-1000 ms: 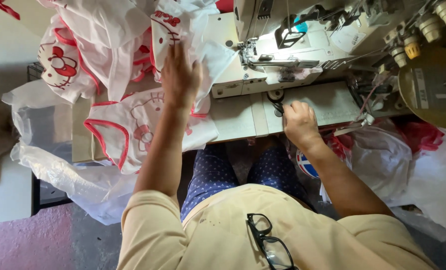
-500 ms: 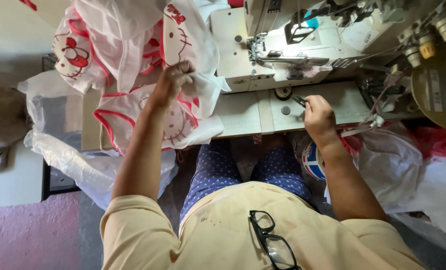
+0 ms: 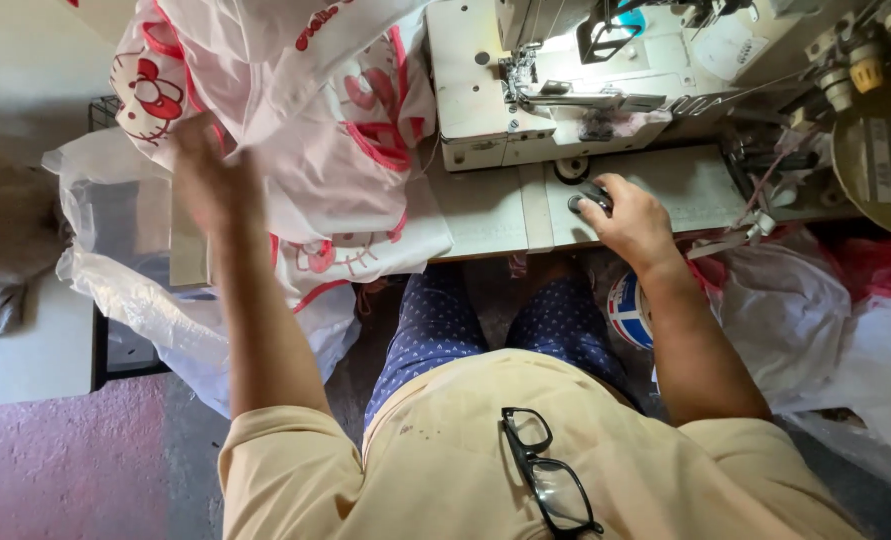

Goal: Threading and adjusting the internal components of an industrial overlock sewing machine.

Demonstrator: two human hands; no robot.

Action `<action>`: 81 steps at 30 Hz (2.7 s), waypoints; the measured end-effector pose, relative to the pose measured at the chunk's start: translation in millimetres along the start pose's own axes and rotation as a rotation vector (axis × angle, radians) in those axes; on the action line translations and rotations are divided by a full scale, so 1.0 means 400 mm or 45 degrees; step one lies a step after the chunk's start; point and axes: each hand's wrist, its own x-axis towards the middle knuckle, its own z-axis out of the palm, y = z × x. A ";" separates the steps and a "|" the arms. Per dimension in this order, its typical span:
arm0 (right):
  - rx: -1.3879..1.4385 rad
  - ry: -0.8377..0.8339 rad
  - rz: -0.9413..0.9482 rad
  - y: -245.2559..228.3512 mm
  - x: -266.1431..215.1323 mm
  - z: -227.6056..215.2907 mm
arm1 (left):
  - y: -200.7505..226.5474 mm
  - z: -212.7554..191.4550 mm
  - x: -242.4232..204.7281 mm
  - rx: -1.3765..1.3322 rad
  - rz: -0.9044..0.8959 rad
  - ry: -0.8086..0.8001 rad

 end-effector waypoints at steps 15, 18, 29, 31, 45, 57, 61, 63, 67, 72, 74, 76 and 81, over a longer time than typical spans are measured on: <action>-0.573 0.385 -0.484 -0.206 0.270 -0.067 | 0.173 0.353 -0.135 -0.723 -0.313 -0.519; -0.499 0.216 -0.374 -0.226 0.114 -0.084 | 0.098 0.318 -0.093 -1.028 -0.299 -0.248; -0.279 0.609 -0.758 -0.078 -0.132 0.082 | 0.269 0.300 -0.278 -0.925 0.286 -0.447; -0.191 0.528 -0.680 -0.060 -0.146 0.032 | 0.286 0.314 -0.304 -0.859 0.404 -0.514; -0.341 0.675 -0.099 0.528 0.118 0.036 | 0.355 0.480 -0.417 -0.772 0.468 -0.894; 0.409 0.660 -0.112 0.257 0.052 -0.139 | 0.620 0.656 -0.363 -0.357 0.248 -1.278; 0.302 0.517 0.050 0.230 0.137 -0.092 | 0.635 0.641 -0.389 -0.282 0.256 -1.291; 0.248 0.512 0.119 0.210 0.179 -0.062 | 0.625 0.641 -0.389 -0.350 0.224 -1.267; 0.129 0.546 0.145 0.212 0.239 -0.020 | 0.636 0.625 -0.395 -0.318 0.236 -1.296; 0.032 0.615 0.104 0.234 0.190 -0.038 | 0.623 0.644 -0.396 -0.295 0.227 -1.291; -0.061 0.417 0.149 0.239 0.125 -0.105 | 0.629 0.633 -0.380 -0.289 0.201 -1.312; -0.155 0.215 0.194 0.179 0.052 -0.233 | 0.647 0.636 -0.359 -0.285 0.170 -1.334; 0.209 1.208 -0.055 0.313 -0.032 -0.522 | 0.752 0.645 -0.312 -0.064 0.042 -1.524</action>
